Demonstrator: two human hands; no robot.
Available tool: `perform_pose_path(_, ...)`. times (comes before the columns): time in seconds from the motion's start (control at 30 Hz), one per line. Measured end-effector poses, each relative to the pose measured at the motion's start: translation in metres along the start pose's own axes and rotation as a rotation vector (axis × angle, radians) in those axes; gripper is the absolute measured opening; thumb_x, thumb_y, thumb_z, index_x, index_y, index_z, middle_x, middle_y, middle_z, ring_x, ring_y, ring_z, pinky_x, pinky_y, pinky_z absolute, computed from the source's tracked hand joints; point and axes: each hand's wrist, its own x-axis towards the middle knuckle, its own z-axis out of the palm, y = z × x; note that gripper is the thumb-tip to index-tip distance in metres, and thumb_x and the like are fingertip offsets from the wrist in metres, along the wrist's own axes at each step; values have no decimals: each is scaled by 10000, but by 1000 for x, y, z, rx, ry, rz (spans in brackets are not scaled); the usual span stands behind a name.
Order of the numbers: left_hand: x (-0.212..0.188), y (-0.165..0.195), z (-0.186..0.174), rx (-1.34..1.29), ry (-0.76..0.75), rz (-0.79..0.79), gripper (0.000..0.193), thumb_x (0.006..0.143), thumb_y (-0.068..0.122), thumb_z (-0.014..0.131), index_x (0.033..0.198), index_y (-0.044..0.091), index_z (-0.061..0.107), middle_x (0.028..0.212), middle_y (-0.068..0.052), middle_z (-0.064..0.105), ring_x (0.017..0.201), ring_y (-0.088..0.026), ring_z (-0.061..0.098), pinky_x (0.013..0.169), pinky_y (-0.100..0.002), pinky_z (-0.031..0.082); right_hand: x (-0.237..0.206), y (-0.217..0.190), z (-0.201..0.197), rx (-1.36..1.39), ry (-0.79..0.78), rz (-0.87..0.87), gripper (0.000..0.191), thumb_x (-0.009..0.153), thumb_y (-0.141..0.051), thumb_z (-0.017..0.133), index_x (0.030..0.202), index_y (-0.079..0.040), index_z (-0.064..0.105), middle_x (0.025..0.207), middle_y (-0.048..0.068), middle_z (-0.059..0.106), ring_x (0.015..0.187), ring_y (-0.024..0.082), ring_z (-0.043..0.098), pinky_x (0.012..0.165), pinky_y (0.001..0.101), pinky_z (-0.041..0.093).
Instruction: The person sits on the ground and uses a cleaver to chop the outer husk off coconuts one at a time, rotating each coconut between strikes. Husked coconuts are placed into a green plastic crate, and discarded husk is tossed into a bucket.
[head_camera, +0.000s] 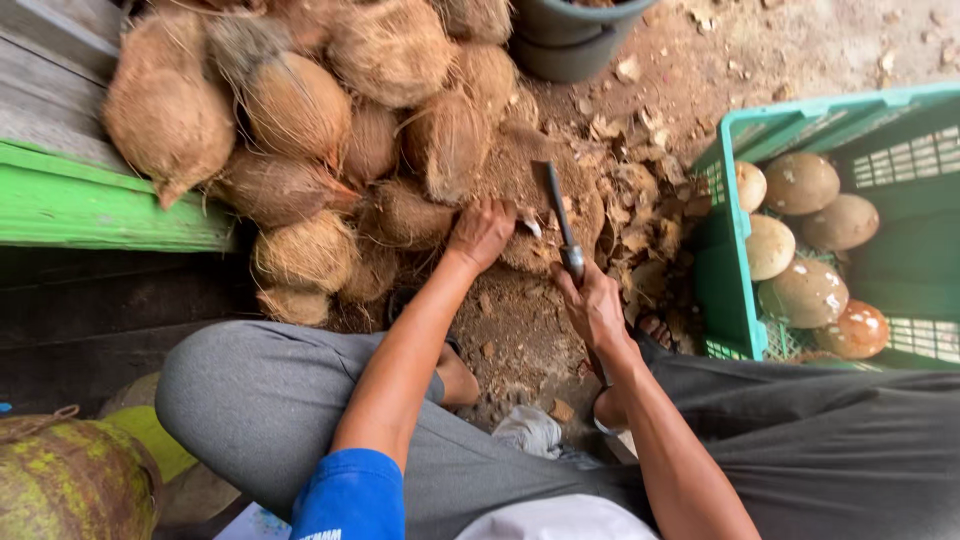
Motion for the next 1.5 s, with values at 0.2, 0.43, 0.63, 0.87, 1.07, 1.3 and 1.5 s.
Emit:
perform_pose_path(0.2, -6, -3, 5, -102, -33, -1, 58, 1041, 51, 561, 1067, 9, 592, 904, -157, 725, 778, -198, 700, 685, -292, 574, 3, 4, 5, -57, -155, 113, 329, 1042, -393, 563, 1025, -67, 601, 642, 67, 580, 494, 196, 503, 456, 444, 442)
perform_pose_path(0.43, -15, 31, 4, -642, -11, -691, 222, 1013, 81, 511, 1229, 31, 504, 830, -90, 606, 635, -194, 599, 530, -344, 532, 4, -2, 11, -90, -154, 68, 382, 1030, -420, 604, 960, -44, 593, 637, 98, 596, 535, 195, 553, 536, 428, 454)
perform_pose_path(0.63, -10, 73, -1, -869, 17, -995, 280, 927, 318, 663, 1046, 104, 527, 771, -35, 563, 680, -195, 576, 612, -386, 447, 11, -14, -3, -2, -274, 216, 456, 1000, -478, 635, 839, -60, 547, 620, 73, 580, 541, 187, 547, 540, 414, 467)
perform_pose_path(0.87, 2, 72, -1, -784, 23, -963, 366, 849, 356, 790, 1040, 116, 589, 823, -42, 647, 741, -225, 633, 658, -408, 443, 13, -23, -25, 93, -308, 359, 498, 957, -532, 653, 799, -75, 533, 554, 32, 539, 459, 150, 550, 461, 377, 451)
perform_pose_path(1.07, 10, 54, -1, -733, 114, -842, 471, 821, 337, 827, 1109, 92, 546, 1007, -78, 667, 832, -221, 652, 651, -381, 482, 12, -25, -28, 120, -261, 339, 484, 952, -539, 638, 808, -84, 557, 560, 12, 537, 467, 134, 546, 450, 360, 461)
perform_pose_path(1.3, 24, 42, -1, -589, 36, -640, 479, 784, 286, 840, 1100, 92, 536, 1020, -91, 645, 712, -194, 628, 561, -330, 509, 11, -20, -30, 41, -213, 276, 452, 1009, -504, 617, 827, -93, 575, 564, 9, 531, 461, 145, 490, 447, 361, 430)
perform_pose_path(1.5, 36, 44, 1, -547, 126, -542, 263, 838, 199, 745, 1009, 93, 574, 920, -73, 648, 677, -160, 611, 526, -295, 508, 8, -19, -36, 147, -158, 269, 425, 979, -483, 625, 834, -84, 598, 545, 3, 529, 442, 125, 517, 433, 345, 439)
